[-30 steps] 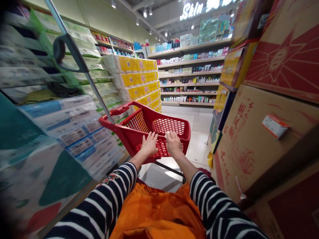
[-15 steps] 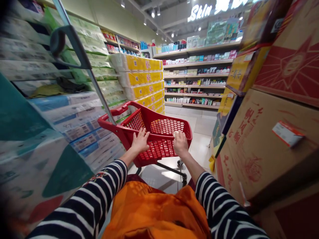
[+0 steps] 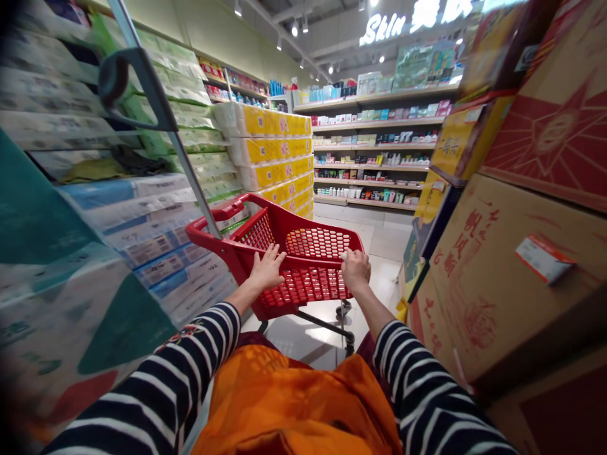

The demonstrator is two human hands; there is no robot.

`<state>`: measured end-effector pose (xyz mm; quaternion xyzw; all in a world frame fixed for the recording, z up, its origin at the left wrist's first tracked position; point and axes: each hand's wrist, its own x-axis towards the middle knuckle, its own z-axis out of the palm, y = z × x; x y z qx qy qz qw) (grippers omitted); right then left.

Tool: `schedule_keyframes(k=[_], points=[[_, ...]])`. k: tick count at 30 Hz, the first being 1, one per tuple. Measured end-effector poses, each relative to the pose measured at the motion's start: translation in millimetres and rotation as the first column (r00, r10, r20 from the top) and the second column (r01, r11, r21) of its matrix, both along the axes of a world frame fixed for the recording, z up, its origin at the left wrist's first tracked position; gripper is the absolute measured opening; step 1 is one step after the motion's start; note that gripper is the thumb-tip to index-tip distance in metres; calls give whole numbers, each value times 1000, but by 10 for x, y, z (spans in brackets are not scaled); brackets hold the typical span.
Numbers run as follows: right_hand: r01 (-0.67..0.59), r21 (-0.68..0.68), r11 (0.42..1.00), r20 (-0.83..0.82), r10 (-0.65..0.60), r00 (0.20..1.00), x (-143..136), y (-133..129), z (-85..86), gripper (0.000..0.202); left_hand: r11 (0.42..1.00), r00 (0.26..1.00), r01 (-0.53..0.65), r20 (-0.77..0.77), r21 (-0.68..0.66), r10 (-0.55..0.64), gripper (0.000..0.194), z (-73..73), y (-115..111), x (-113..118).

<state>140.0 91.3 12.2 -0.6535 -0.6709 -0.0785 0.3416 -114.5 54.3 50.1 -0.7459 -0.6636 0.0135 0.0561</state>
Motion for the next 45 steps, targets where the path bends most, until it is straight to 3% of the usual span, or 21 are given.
schedule_keyframes(k=[3, 6, 8, 10, 13, 16, 18, 20, 26, 29, 33, 35, 42, 45], points=[[-75, -11, 997, -55, 75, 996, -278, 14, -134, 39, 1000, 1000, 15, -8, 3, -15, 75, -8, 10, -11], [-249, -8, 968, 19, 249, 968, -591, -8, -156, 37, 1000, 1000, 21, -20, 16, -20, 75, -14, 9, -21], [-302, -35, 953, 87, 303, 949, -669, -40, -150, 37, 1000, 1000, 14, -25, 13, -14, 75, -12, 5, -21], [-292, -46, 955, 130, 296, 946, -581, -68, -171, 37, 1000, 1000, 15, -27, 10, -15, 74, -9, 1, -17], [-220, -20, 975, 139, 221, 965, -194, -75, -263, 37, 1000, 1000, 23, -20, 17, -23, 73, -13, -2, -6], [-48, -11, 999, 85, 48, 995, 215, -36, -352, 37, 999, 1000, 19, -4, 27, -19, 73, -21, -2, 6], [42, -23, 999, 56, -40, 998, 312, -6, -377, 37, 999, 1000, 13, 4, 29, -14, 73, -20, -1, 15], [27, -12, 1000, 59, -26, 998, 208, 11, -371, 37, 1000, 1000, 6, 5, 25, -7, 73, -13, 1, 22], [-231, 11, 973, 165, 226, 960, -506, -29, -250, 41, 999, 999, 25, -41, 25, -24, 78, -16, -32, 14], [-225, -18, 974, 173, 225, 959, -434, -68, -239, 40, 994, 998, -9, -54, 105, 14, 78, -71, -97, -32], [-70, 7, 998, 99, 69, 993, -70, -43, -295, 38, 970, 992, -115, -25, 214, 123, 75, -151, -187, -110], [-66, 34, 997, 69, 64, 996, -53, 2, -308, 40, 969, 992, -116, -19, 218, 123, 74, -163, -206, -131], [-398, 60, 916, 72, 393, 917, -853, 56, -192, 36, 980, 995, -95, -24, 177, 101, 75, -103, -187, -172], [-427, 74, 901, 112, 418, 902, -835, 18, -194, 35, 978, 995, -82, -33, 192, 90, 75, -111, -197, -202]])
